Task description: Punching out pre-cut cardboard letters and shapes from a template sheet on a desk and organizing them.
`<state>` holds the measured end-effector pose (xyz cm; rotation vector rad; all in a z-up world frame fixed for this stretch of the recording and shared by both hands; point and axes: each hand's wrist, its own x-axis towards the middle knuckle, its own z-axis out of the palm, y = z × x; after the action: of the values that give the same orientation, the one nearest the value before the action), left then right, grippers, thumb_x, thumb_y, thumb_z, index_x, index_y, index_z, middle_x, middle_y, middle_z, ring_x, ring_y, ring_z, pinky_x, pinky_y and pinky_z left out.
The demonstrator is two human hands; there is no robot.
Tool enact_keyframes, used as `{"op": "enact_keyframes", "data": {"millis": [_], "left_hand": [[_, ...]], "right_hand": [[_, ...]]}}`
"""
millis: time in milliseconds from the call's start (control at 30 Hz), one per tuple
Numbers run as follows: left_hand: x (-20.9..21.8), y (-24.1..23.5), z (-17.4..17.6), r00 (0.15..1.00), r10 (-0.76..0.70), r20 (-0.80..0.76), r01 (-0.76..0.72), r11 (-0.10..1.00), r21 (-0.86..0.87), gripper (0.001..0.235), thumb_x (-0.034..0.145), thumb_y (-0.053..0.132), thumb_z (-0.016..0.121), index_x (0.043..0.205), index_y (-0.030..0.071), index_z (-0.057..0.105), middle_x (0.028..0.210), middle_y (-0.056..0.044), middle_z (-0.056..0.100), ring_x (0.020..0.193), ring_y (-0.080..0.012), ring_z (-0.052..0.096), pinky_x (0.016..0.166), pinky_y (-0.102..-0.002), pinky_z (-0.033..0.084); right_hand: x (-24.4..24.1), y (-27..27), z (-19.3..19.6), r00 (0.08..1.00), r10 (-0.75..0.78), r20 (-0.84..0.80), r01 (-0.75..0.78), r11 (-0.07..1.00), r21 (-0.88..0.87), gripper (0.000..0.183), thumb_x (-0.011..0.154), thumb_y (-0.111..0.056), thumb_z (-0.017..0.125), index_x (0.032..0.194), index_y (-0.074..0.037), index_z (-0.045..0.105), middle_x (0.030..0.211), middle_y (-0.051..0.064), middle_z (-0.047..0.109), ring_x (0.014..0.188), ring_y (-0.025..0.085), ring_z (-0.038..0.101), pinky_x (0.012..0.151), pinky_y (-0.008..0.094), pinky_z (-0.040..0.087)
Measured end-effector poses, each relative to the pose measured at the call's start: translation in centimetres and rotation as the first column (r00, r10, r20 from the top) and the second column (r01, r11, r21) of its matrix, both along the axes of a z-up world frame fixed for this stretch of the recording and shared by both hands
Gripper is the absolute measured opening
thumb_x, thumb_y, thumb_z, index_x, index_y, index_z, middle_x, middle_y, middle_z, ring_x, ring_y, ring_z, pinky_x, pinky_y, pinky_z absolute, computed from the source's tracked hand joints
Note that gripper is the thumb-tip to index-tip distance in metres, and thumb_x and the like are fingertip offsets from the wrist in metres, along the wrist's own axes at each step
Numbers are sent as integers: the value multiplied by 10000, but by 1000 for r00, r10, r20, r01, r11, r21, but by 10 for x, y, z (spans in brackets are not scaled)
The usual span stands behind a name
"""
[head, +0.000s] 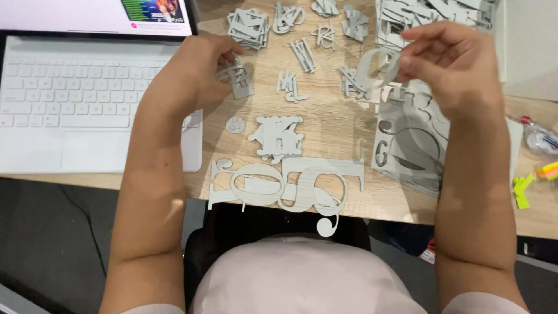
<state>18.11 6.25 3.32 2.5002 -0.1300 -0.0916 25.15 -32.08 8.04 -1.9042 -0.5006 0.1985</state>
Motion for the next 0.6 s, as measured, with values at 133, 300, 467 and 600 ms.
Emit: {"op": "enact_keyframes", "data": {"millis": [133, 300, 467, 600], "left_hand": [[-4, -5, 11, 996, 52, -74, -52, 999, 7, 609, 740, -115, 567, 1318, 58, 653, 1118, -151, 679, 994, -304, 658, 753, -415, 557], [-2, -6, 11, 999, 17, -42, -17, 1000, -10, 669, 677, -157, 539, 1299, 60, 652, 1069, -128, 590, 873, -291, 579, 667, -413, 483], [-3, -2, 16, 999, 0, 52, 9, 985, -171, 484, 796, -110, 514, 1204, 75, 698, 1035, -76, 512, 847, -210, 528, 688, -343, 476], [0, -9, 14, 991, 124, 40, -110, 960, -258, 315, 868, -26, 590, 1104, 120, 738, 1001, -41, 474, 829, -174, 543, 647, -304, 488]], "right_hand": [[-19, 30, 1, 995, 38, -95, -44, 998, -55, 276, 970, 145, 686, 1207, 4, 673, 1008, 98, 707, 871, 144, 707, 845, 216, 657], [-19, 37, -11, 992, 64, -108, -71, 995, -67, 305, 922, 82, 737, 1202, -27, 683, 958, 76, 699, 860, 121, 688, 822, 231, 641], [-14, 36, -15, 988, 46, -144, -48, 999, -7, 296, 913, 81, 741, 1184, -29, 691, 934, 68, 694, 839, 129, 692, 789, 237, 647], [-32, 62, 14, 935, -165, -315, 109, 976, -187, 329, 898, 147, 690, 1164, -45, 706, 977, 55, 717, 874, 145, 713, 819, 202, 670]]}}
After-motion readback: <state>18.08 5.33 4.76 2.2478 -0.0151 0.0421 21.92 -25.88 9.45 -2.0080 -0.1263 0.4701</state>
